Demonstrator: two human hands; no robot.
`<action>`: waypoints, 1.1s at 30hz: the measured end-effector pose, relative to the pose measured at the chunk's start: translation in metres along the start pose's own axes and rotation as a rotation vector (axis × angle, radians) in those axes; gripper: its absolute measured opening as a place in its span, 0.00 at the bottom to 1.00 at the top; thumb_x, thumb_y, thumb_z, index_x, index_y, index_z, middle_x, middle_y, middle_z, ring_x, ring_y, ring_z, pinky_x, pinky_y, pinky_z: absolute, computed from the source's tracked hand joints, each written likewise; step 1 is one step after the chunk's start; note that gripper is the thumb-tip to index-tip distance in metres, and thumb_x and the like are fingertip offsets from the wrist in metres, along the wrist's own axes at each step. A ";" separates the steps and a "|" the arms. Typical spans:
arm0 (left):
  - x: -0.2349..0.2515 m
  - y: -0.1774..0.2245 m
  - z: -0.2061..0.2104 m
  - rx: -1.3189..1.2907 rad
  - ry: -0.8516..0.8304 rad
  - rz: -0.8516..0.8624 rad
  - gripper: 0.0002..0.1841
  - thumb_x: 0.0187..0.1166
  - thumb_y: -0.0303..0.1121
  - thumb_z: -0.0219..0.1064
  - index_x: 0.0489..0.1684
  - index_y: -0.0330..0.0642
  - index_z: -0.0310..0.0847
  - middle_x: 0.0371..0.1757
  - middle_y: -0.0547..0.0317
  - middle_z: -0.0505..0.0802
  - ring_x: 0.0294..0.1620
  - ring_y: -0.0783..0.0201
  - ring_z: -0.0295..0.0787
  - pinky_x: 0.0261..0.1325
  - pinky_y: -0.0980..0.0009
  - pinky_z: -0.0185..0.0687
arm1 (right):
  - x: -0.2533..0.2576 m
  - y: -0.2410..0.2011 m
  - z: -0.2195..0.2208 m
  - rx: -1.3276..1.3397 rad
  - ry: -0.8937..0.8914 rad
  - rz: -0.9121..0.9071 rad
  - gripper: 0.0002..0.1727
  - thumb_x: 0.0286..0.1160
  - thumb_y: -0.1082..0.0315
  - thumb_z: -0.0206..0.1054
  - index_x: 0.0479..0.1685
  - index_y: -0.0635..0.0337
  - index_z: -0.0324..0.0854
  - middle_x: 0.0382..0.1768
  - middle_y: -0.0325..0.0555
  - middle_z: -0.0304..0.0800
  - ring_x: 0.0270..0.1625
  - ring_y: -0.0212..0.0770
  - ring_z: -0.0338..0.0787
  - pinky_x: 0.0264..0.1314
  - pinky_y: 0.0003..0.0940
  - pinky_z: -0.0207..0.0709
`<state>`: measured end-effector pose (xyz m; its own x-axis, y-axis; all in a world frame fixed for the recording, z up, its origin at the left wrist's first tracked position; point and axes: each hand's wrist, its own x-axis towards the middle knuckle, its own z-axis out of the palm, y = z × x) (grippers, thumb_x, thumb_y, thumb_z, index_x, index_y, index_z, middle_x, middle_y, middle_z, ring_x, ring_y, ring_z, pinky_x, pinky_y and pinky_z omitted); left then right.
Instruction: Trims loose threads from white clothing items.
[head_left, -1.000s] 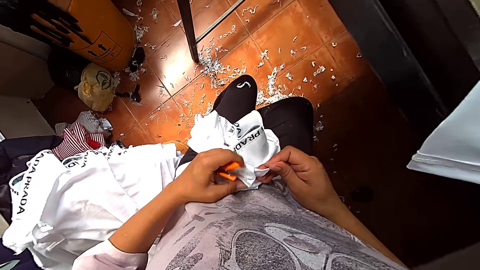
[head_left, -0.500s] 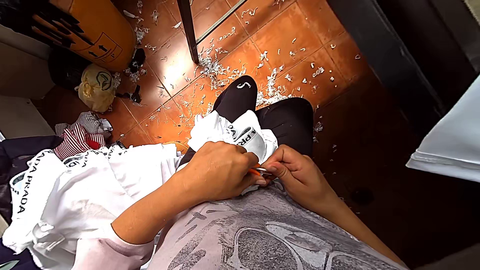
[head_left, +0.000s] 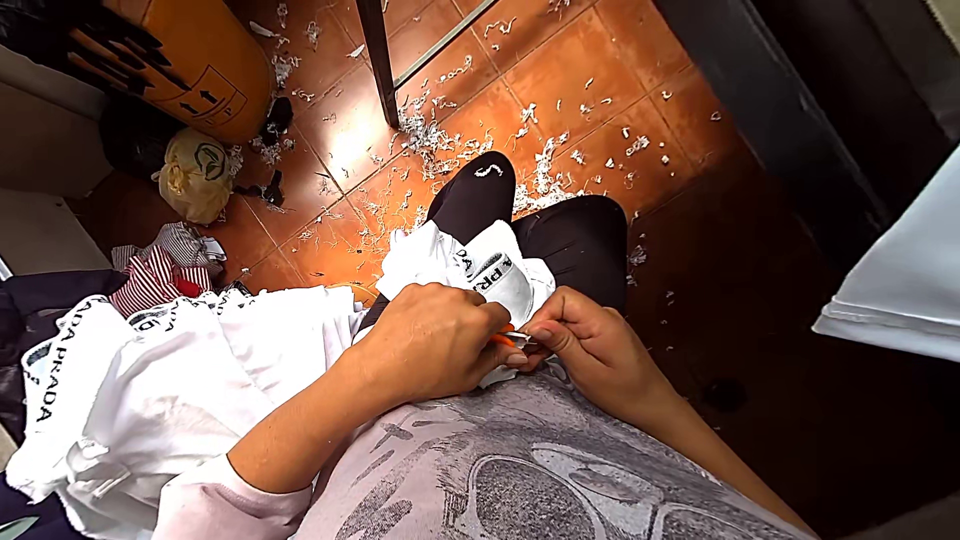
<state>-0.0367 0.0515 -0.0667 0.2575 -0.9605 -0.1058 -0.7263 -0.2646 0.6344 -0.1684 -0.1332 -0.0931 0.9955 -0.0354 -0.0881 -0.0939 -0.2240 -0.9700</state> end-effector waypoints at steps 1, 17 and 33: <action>0.001 -0.001 0.001 -0.011 0.002 0.009 0.18 0.81 0.50 0.64 0.33 0.46 0.90 0.23 0.62 0.86 0.25 0.62 0.86 0.23 0.62 0.74 | 0.000 0.000 0.001 -0.003 -0.004 -0.002 0.11 0.90 0.57 0.57 0.38 0.50 0.74 0.24 0.24 0.87 0.27 0.18 0.89 0.33 0.15 0.87; -0.001 -0.034 0.054 -1.322 0.146 -0.127 0.18 0.93 0.36 0.44 0.50 0.34 0.79 0.34 0.67 0.89 0.37 0.77 0.88 0.46 0.75 0.87 | -0.007 0.011 0.004 -0.347 0.015 -0.115 0.09 0.76 0.59 0.69 0.37 0.52 0.93 0.62 0.43 0.87 0.62 0.28 0.87 0.66 0.21 0.81; -0.024 -0.022 0.050 -1.046 0.211 -0.035 0.21 0.84 0.45 0.65 0.49 0.29 0.82 0.38 0.60 0.89 0.35 0.79 0.81 0.38 0.82 0.78 | 0.004 0.014 0.001 -0.336 0.137 0.071 0.10 0.87 0.67 0.55 0.43 0.62 0.80 0.51 0.43 0.90 0.39 0.24 0.90 0.43 0.21 0.86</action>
<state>-0.0592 0.0760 -0.1163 0.4458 -0.8928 -0.0652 0.1659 0.0108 0.9861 -0.1660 -0.1354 -0.1072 0.9772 -0.1874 -0.0997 -0.1852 -0.5230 -0.8320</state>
